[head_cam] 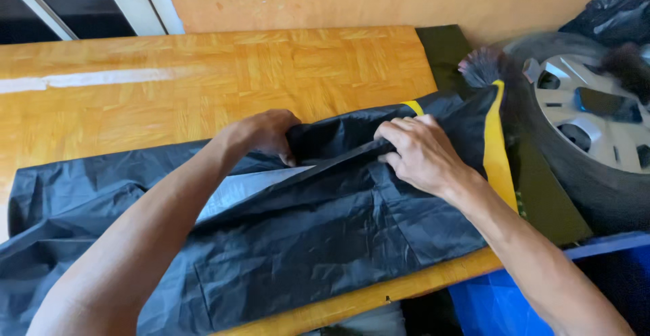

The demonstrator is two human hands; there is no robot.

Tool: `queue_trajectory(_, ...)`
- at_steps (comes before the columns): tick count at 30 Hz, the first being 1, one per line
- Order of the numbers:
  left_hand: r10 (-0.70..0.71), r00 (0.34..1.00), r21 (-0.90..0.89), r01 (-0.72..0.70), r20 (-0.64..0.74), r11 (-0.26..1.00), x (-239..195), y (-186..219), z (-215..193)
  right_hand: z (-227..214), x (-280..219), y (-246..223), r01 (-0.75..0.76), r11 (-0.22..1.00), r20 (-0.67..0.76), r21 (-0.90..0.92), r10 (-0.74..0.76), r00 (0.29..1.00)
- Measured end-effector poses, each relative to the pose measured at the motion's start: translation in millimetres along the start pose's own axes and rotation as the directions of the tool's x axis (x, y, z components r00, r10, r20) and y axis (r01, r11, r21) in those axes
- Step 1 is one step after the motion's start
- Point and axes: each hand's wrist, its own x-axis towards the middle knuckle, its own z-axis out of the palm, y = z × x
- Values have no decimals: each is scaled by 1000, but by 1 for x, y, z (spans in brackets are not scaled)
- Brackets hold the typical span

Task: The person folds a black and yellow piece of fabric on a wooden table. They smooth the fabric, fold it in half lengthwise, and then roll it tightly into a cylindrical shape.

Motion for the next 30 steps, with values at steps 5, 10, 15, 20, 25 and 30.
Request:
queue_trajectory(5,53,988,-70,-44,142,997,0,5,-22,20,29,15,-250,968,550,11,203,810)
queue_trajectory(10,115,993,-52,-114,12,992,33,-13,-27,63,30,52,-74,985,271,-155,115,956)
queue_trajectory(15,130,919,154,-77,-373,985,21,-6,-31,66,27,66,4,976,168,-218,34,985)
queue_trajectory(20,193,613,239,-7,-766,971,-101,12,10,48,28,37,-75,921,293,-382,198,935)
queue_trajectory(25,121,602,204,71,-790,976,-219,38,120,47,89,9,139,988,358,-64,-107,928)
queue_trajectory(30,-110,469,29,281,-876,959,-237,27,189,85,157,-23,-30,995,609,92,-32,793)
